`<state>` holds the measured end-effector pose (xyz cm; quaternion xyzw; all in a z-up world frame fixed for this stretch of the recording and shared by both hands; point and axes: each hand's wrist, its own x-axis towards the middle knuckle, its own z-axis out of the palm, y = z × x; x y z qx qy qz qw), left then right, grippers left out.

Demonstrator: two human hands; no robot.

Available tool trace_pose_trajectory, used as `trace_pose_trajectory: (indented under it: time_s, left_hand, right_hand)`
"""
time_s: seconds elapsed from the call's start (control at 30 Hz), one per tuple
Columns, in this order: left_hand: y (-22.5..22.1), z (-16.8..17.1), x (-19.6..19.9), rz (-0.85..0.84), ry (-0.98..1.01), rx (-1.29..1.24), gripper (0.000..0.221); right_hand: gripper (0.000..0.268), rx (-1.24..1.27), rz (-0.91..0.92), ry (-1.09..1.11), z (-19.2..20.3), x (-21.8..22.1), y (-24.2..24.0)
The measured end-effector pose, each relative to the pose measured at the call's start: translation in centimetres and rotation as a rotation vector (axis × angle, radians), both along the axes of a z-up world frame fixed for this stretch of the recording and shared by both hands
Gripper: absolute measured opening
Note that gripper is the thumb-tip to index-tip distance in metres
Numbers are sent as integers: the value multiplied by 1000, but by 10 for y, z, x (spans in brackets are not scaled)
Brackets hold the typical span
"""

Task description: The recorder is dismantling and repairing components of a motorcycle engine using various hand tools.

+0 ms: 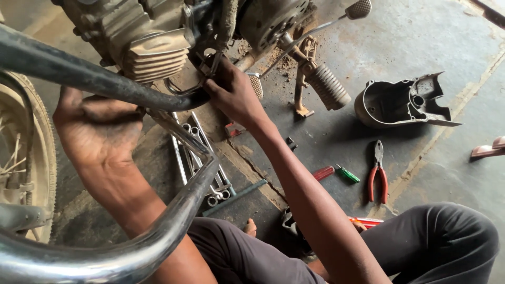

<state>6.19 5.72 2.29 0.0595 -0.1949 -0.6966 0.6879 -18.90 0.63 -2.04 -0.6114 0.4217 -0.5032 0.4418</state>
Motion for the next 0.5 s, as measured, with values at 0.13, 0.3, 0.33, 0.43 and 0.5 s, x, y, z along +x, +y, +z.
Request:
trace_pose_trajectory:
  time_s: [0.13,0.3,0.33,0.43,0.5]
  left_hand:
    - [7,14,-13,61,-37,-50,24]
    - [6,13,-12,33,39,92,25]
    - [7,12,-12,34,37,93,25]
    - [9,13,-16,132,-35,101,25]
    - [11,17,-23,171,-12,133,26]
  right_hand:
    - [48,-15,16,-26,-2,1,0]
    - [47,-15,-20,19,2,-2,2]
    - [47,-14,-19,17,0,-2,2]
    - [46,-27,-8,21,-2,-3,1]
    - [48,-60,-11,7,-6,-3,-1]
